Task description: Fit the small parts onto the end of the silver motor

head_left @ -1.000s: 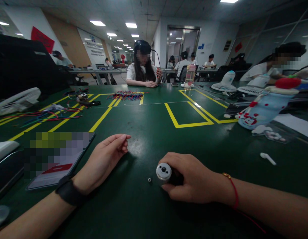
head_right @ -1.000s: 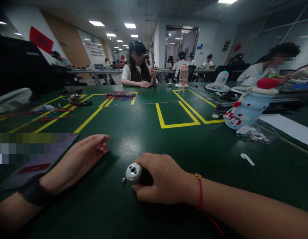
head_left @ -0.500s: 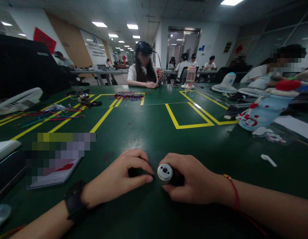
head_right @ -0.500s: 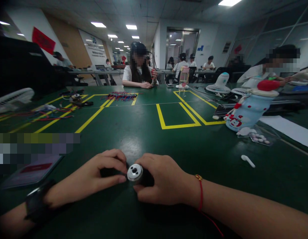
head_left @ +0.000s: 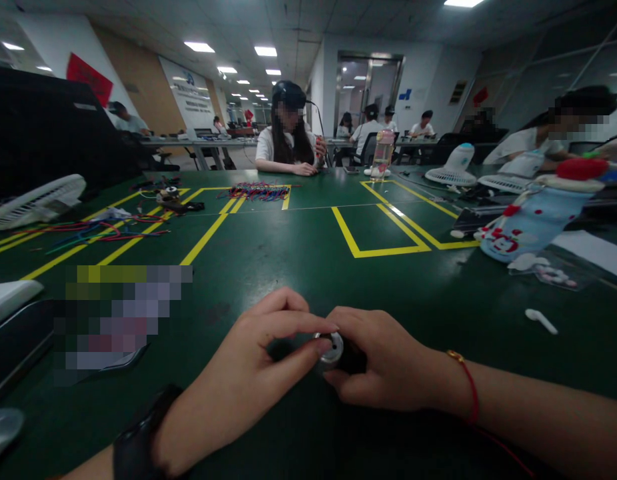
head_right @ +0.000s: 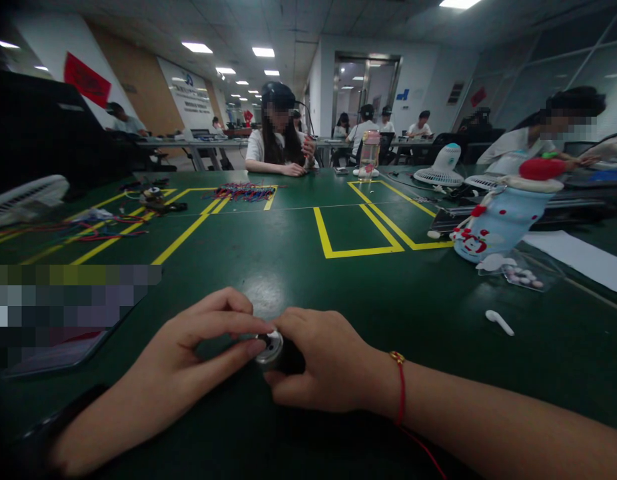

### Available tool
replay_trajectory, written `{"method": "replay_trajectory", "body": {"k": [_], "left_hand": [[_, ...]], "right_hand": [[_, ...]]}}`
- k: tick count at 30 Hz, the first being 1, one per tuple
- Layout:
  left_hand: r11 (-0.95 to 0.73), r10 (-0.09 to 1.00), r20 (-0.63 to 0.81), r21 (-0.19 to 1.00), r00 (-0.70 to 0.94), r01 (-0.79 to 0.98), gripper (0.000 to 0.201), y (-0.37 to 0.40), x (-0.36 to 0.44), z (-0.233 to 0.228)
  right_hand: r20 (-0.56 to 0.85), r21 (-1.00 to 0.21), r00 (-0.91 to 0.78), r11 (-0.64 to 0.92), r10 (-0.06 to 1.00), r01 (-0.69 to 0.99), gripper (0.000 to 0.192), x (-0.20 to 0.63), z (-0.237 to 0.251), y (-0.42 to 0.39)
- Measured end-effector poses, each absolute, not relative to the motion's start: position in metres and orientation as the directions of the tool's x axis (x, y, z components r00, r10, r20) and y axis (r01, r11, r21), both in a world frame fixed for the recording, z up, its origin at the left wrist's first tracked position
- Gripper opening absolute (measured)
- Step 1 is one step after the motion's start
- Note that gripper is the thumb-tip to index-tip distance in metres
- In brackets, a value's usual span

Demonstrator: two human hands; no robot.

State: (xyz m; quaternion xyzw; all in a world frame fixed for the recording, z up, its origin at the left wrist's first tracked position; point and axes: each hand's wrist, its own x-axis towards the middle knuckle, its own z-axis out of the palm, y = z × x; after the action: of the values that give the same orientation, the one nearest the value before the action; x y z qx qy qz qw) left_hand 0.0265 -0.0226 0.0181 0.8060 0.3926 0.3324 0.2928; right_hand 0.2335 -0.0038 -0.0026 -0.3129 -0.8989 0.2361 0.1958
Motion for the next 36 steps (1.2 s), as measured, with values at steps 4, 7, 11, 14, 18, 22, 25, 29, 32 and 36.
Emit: {"method": "replay_trajectory", "body": {"k": [4,7,11,14,18,22,25,29,32,36], "left_hand": [[-0.542,0.810,0.302,0.712,0.503,0.446,0.023,-0.024,0.027,0.020],[-0.473,0.852,0.267,0.761,0.451,0.444,0.028,-0.022,0.023,0.019],[-0.236,0.965,0.164,0.879,0.203,0.415,0.025,-0.004,0.008,0.007],[-0.029,0.998,0.015,0.977,0.069,0.209,0.025,0.013,-0.006,-0.005],[0.033,0.999,-0.029,0.992,0.039,-0.124,0.017,0.025,-0.015,-0.013],[0.034,0.999,-0.029,0.993,0.042,-0.117,0.017,0.024,-0.013,-0.013],[0.024,0.999,-0.020,0.998,0.050,-0.062,0.018,0.022,-0.012,-0.014],[-0.014,0.999,0.012,0.998,0.033,0.061,0.021,0.021,-0.012,-0.015],[-0.071,0.997,0.062,0.955,0.040,0.288,0.025,0.017,-0.010,-0.011],[-0.287,0.955,0.207,0.833,0.214,0.473,0.025,0.005,-0.002,-0.001]], "right_hand": [[0.209,-0.564,-0.732,0.692,0.648,0.452,0.024,0.233,-0.001,-0.004],[0.204,-0.572,-0.732,0.686,0.651,0.450,0.027,0.234,0.001,-0.004],[0.183,-0.564,-0.728,0.677,0.661,0.472,0.028,0.235,0.004,-0.005],[0.176,-0.567,-0.731,0.675,0.659,0.472,0.029,0.236,0.005,-0.004],[0.180,-0.573,-0.726,0.671,0.664,0.471,0.030,0.236,0.004,-0.005],[0.179,-0.575,-0.729,0.671,0.661,0.468,0.030,0.237,0.003,-0.005],[0.190,-0.578,-0.728,0.674,0.659,0.459,0.031,0.237,0.004,-0.004],[0.193,-0.580,-0.727,0.674,0.659,0.456,0.031,0.237,0.003,-0.004],[0.192,-0.582,-0.727,0.673,0.660,0.457,0.031,0.237,0.004,-0.005],[0.194,-0.574,-0.725,0.676,0.661,0.462,0.031,0.237,0.004,-0.005]]}}
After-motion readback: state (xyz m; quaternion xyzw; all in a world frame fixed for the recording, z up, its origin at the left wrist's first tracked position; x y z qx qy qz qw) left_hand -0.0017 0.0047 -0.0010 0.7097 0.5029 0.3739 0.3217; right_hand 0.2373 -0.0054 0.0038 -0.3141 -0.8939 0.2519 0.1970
